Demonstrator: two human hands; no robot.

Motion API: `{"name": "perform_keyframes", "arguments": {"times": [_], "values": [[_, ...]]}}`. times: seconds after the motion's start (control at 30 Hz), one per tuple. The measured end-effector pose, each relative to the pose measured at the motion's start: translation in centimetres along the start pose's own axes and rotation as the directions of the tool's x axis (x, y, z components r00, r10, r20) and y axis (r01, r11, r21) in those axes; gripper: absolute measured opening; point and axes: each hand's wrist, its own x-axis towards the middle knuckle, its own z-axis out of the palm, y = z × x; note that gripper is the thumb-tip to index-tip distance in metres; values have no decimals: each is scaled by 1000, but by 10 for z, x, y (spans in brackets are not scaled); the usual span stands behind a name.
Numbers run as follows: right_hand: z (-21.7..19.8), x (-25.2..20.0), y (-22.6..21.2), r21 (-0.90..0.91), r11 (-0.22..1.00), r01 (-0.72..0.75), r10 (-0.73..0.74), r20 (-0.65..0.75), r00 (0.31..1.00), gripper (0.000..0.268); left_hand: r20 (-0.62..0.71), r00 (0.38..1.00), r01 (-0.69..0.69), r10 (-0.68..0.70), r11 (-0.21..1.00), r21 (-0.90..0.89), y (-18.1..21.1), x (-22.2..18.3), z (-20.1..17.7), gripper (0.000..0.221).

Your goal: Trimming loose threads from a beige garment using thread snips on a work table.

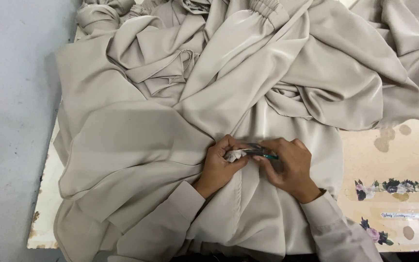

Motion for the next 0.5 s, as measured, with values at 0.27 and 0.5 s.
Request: {"name": "perform_keyframes", "arguments": {"times": [0.27, 0.5], "values": [[3, -13, 19, 229, 943, -242, 227, 90, 970, 21, 191, 925, -375, 329, 875, 306, 27, 5, -6, 26], [3, -13, 25, 167, 940, -298, 304, -13, 953, 15, 132, 936, -351, 325, 873, 338, 38, 14, -20, 34]]}}
